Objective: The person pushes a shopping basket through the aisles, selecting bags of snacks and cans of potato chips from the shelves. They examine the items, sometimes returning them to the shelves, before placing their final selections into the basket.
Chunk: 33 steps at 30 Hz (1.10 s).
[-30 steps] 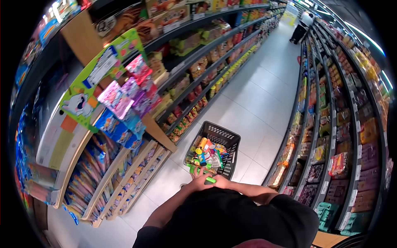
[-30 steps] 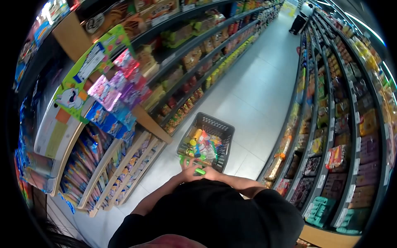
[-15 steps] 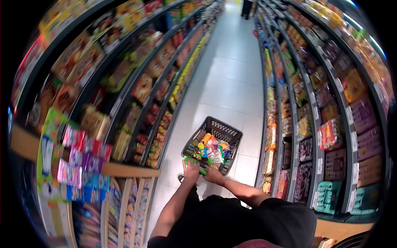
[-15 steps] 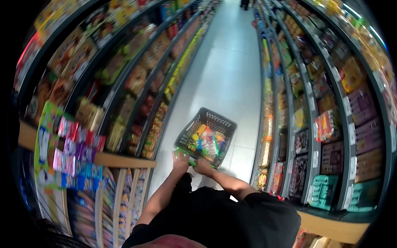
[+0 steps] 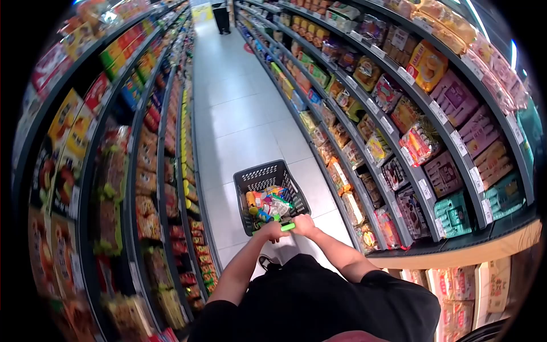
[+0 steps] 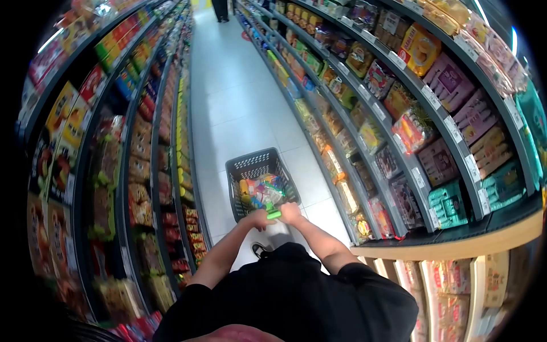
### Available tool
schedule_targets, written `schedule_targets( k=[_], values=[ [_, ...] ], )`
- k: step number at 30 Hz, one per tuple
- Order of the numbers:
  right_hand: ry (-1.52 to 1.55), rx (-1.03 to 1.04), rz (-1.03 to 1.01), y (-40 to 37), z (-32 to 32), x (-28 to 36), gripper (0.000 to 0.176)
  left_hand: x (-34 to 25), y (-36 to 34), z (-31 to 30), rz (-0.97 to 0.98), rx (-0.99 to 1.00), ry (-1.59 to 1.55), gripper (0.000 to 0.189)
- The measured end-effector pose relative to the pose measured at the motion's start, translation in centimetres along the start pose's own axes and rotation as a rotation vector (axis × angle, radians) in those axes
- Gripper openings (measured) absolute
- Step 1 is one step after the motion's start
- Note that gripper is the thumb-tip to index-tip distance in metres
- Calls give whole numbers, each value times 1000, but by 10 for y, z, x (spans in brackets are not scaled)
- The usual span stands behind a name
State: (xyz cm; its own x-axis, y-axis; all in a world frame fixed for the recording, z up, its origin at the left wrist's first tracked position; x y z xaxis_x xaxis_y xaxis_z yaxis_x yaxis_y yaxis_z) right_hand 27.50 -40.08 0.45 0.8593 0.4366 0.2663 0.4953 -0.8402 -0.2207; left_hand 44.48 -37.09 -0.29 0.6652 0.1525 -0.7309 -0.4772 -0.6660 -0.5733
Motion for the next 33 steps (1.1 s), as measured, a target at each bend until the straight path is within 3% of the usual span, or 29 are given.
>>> schedule_targets(
  k=[1,3,5,7,9,11,12,14,19,21,23,26,30,33],
  values=[
    [10,-29,6,2,3,-3,26,3,3,-3,-29,33,-53,55],
    [-15,1,29,4,12,-10,24,-2,6,-4,57,33,158,56],
    [-41,34,44,-2,14,-16,22,11,20,12,242,-97,160,54],
    [5,-14,-4,-8,-1,-14,19,16,29,23,223,-58,109,47],
    [1,46,-5,-6,1,-20,15,-10,15,16,60,26,9,42],
    [-23,92,-52,0,12,-33,14,-11,17,23,40,-114,22,36],
    [-67,27,-143,1,19,-42,14,-9,25,24,58,-94,38,35],
    [-77,110,-148,19,6,-41,14,3,42,18,77,-63,64,35],
    [-51,-5,-235,114,7,-52,16,16,75,-56,62,-134,78,35],
    [-10,-44,-191,162,5,-44,16,30,89,-95,-71,-177,97,35],
    [-44,33,-135,211,1,-32,15,57,108,-131,-187,-245,168,34],
    [52,25,-212,280,10,-12,15,99,117,-187,-224,-316,235,34],
    [86,98,-214,342,-11,20,16,114,108,-250,-269,-495,261,30],
    [78,135,-206,370,-36,40,15,115,101,-286,-376,-469,299,31]
  ],
)
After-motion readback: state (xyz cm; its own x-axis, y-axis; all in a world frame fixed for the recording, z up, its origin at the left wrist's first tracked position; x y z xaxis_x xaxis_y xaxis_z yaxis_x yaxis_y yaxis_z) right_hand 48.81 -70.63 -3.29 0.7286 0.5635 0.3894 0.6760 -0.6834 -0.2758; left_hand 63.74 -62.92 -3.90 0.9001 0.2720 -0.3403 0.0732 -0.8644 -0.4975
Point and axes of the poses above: each hand's wrist, its own y-axis towards the middle knuckle, its own z-axis out of the palm, x = y × z, the point moved 2 cm from there along y, towards the middle knuckle, and after that the axes turned 6 degrees about z, right-handed, at the moved point
